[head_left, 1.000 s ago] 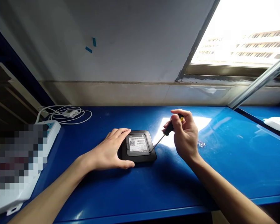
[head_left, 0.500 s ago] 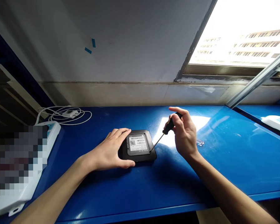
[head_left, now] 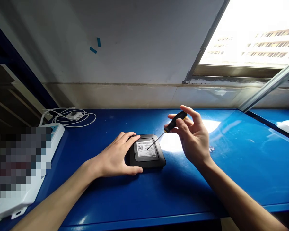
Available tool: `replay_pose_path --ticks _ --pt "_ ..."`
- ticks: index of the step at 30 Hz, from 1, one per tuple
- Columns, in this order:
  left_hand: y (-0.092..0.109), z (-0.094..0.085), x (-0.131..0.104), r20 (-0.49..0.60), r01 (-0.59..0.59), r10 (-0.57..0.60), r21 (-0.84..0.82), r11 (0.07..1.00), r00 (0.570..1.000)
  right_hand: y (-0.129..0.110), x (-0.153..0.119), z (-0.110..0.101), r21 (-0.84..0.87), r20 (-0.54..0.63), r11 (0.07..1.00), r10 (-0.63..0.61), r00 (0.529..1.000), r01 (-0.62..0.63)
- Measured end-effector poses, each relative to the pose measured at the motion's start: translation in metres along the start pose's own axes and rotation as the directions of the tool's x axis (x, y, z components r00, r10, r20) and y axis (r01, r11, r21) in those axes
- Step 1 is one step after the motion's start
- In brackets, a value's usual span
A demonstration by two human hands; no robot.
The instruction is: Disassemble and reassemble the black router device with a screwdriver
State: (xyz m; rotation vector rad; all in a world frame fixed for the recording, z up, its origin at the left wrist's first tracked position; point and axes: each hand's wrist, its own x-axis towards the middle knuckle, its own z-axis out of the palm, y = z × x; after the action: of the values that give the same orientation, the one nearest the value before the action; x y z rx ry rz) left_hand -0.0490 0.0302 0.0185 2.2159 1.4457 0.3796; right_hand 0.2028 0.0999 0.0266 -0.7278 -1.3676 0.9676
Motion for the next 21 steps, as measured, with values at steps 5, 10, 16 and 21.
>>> replay_pose_path --ticks 5,10,16,21 --pt "0.004 0.004 0.003 0.013 -0.026 0.026 0.005 1.0 1.0 0.002 -0.009 0.011 0.04 0.154 0.999 0.028 0.988 -0.035" --pt "0.003 0.007 0.004 0.003 -0.045 0.045 0.007 0.999 0.999 0.0 -0.014 0.016 0.021 0.18 1.0 -0.022 0.983 0.019" --pt "0.003 0.006 0.003 -0.02 -0.054 0.053 -0.03 0.998 0.998 0.001 -0.014 0.012 -0.001 0.128 1.0 0.024 0.992 -0.024" --pt "0.002 0.005 0.003 -0.024 -0.064 0.063 -0.041 0.997 0.998 0.004 -0.011 0.01 -0.194 0.027 0.981 0.027 0.999 -0.022"
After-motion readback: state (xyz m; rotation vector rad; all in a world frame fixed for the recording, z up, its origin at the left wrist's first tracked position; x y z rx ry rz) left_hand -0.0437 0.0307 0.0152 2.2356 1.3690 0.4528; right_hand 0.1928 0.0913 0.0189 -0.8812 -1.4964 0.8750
